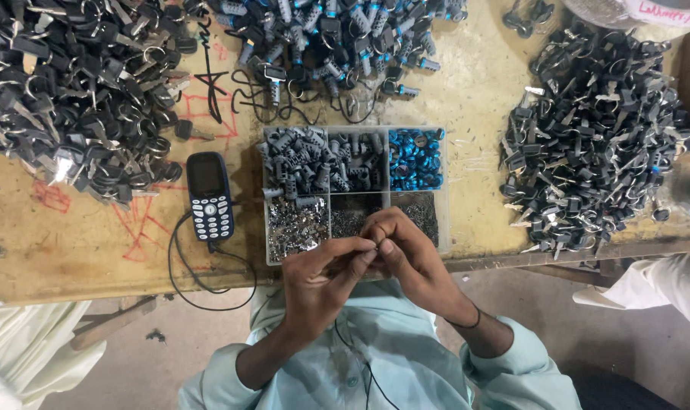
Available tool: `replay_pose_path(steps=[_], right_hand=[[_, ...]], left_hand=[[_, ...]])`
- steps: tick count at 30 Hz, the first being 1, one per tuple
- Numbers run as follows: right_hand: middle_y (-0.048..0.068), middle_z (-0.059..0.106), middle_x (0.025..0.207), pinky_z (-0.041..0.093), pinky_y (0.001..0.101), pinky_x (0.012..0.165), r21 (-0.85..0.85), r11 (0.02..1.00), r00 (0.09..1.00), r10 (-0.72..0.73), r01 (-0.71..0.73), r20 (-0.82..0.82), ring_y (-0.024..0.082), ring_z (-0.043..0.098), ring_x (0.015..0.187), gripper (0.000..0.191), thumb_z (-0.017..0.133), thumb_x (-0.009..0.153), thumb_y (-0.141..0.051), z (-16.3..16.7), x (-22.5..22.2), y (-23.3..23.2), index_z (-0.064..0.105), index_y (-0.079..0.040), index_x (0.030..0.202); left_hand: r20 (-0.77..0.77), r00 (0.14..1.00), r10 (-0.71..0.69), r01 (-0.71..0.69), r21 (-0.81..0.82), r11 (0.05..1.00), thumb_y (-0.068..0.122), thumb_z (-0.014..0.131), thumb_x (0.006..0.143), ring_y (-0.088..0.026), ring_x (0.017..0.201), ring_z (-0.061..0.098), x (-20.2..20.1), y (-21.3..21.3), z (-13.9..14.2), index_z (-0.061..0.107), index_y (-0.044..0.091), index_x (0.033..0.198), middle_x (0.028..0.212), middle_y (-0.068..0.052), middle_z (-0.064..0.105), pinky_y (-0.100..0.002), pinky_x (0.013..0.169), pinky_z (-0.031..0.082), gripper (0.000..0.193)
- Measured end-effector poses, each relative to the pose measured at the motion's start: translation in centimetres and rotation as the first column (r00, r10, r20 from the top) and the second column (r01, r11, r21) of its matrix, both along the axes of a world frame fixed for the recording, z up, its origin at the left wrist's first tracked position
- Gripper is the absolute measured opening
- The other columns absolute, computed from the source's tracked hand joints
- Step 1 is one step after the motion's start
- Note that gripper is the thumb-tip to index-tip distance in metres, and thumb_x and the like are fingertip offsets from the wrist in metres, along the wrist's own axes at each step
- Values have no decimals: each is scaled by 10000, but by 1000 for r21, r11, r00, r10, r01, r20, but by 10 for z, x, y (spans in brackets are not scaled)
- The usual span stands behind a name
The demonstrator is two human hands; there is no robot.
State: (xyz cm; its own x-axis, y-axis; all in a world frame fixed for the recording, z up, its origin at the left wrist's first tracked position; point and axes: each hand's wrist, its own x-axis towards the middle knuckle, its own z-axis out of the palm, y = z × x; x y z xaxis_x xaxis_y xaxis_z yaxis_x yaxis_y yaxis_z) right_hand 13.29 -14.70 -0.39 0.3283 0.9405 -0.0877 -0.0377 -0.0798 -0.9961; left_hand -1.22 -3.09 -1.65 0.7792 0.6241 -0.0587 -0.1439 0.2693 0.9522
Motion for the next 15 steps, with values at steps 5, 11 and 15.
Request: replay_pose_path(steps=[5, 11, 15], right_hand=[[72, 510, 1183, 476, 276, 920, -9, 999, 999, 34, -35, -33, 134, 517, 1058, 210, 454, 1135, -228, 3, 4, -4, 525, -32, 1112], [75, 508, 1185, 476, 268, 864, -42, 999, 989, 24, -31, -149, 119, 508, 1007, 208, 459, 1118, -218, 4, 3, -4, 528, -23, 1099], [80, 530, 1153, 484, 264, 850, -68, 997, 999, -31, 28, -43, 117, 525, 981, 164, 463, 1117, -161, 6, -2, -1, 545, -20, 1108]], left_hand=[[52, 998, -23, 30, -134, 990, -13, 704, 968, -195, 842, 797, 3, 0, -9, 719, -33, 1085, 934, -145, 786, -320, 773, 690, 120], [107, 994, -14, 34, -187, 982, -11, 696, 977, -197, 875, 787, 2, 0, -11, 717, -23, 1111, 966, -152, 779, -332, 800, 688, 135], [7, 1000, 1, -1, 3, 1000, 12, 720, 954, -162, 854, 796, 1, 3, -6, 745, -5, 1094, 951, -124, 795, -288, 766, 684, 144]])
